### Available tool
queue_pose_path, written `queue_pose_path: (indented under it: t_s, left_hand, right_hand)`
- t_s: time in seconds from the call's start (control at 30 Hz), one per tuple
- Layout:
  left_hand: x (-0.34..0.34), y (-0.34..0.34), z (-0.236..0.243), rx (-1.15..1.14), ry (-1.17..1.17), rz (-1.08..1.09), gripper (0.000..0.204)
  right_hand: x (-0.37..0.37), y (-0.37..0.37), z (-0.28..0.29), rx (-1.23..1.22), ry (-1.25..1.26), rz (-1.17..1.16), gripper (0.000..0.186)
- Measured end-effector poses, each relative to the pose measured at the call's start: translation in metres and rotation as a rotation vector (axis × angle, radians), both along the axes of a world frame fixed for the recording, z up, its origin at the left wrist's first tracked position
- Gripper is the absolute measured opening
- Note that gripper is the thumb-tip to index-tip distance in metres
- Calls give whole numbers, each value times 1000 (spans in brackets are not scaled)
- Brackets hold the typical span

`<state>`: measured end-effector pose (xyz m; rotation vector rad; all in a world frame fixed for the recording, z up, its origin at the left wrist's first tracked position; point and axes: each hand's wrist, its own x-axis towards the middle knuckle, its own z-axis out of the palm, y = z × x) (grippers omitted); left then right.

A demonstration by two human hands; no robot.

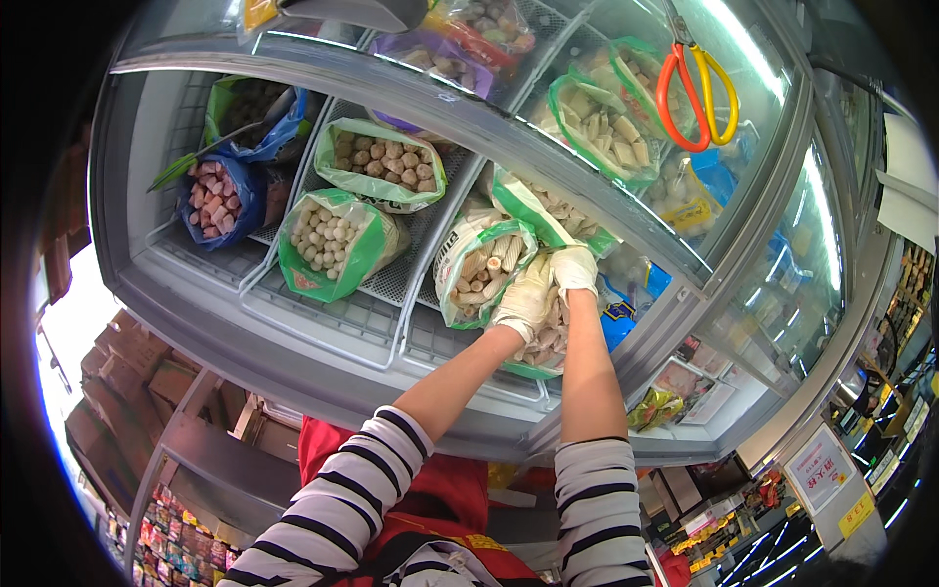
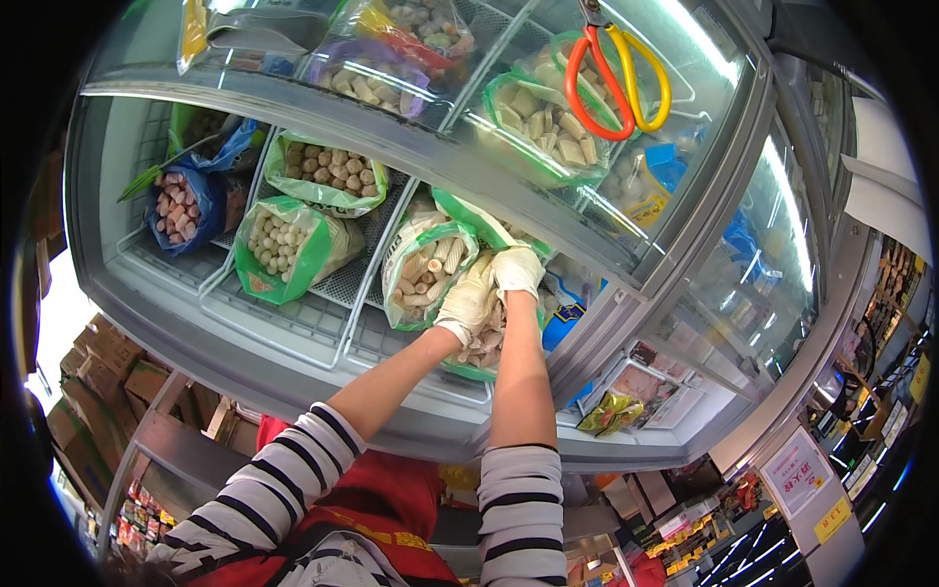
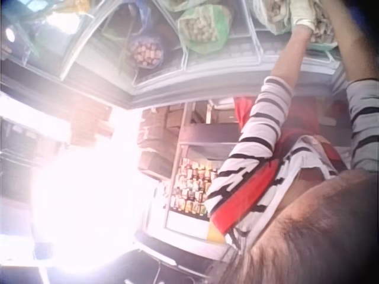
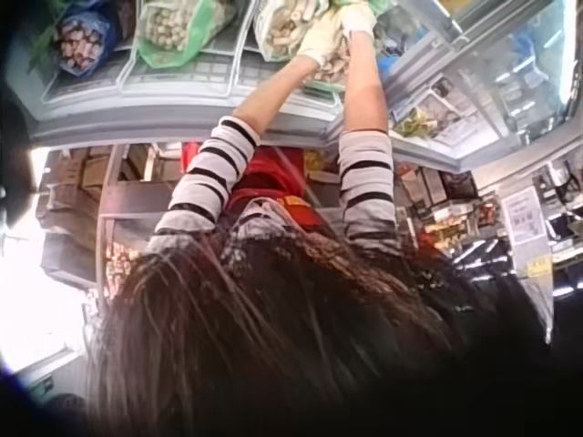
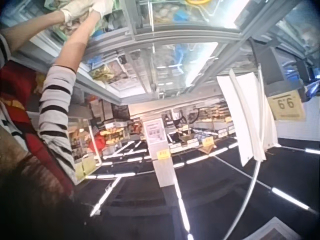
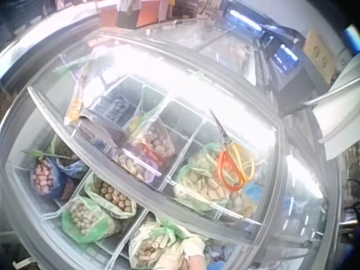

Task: The person organizes frozen food packages inside a chest freezer, then uses scissors to open cardboard boxes and remove additional items. The person handles multiple bags of frozen dumplings and other frozen goods, placing them into the freezer and arranging them.

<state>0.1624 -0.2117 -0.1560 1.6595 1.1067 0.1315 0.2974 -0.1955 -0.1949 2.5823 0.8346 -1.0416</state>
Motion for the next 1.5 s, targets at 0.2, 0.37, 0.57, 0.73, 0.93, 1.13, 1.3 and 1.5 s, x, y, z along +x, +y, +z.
queue_pose_path:
  t_s: [0.2,0.37,0.57,0.73,0.93,1.13,1.3,1.5]
  left_hand:
    - [24,0,-16,-32,221,-96,59]
    - [-2,11,7,18,52,-67,60]
    - [15,81,25,326,-254,-46,34]
    - [77,99,-7,582,251,-695,23]
    - [46,103,-34,410,-25,-492,13]
    - [24,107,-29,524,-173,-430,31]
    - [15,87,-29,544,-65,-488,19]
    - [15,95,-8,443,-42,-503,15]
  right_hand:
    - [16,4,-29,29,26,81,31]
    - [9,-16,-30,58,103,90,43]
    - [6,-36,-46,117,144,-48,52]
    - [2,-24,-26,-98,173,94,62]
    - [-13,0,11,-148,163,72,71]
    - [-10,12,-18,-103,202,-111,55]
    - [6,-4,-85,-8,211,-104,48]
    - [19,-24,-102,133,208,-136,41]
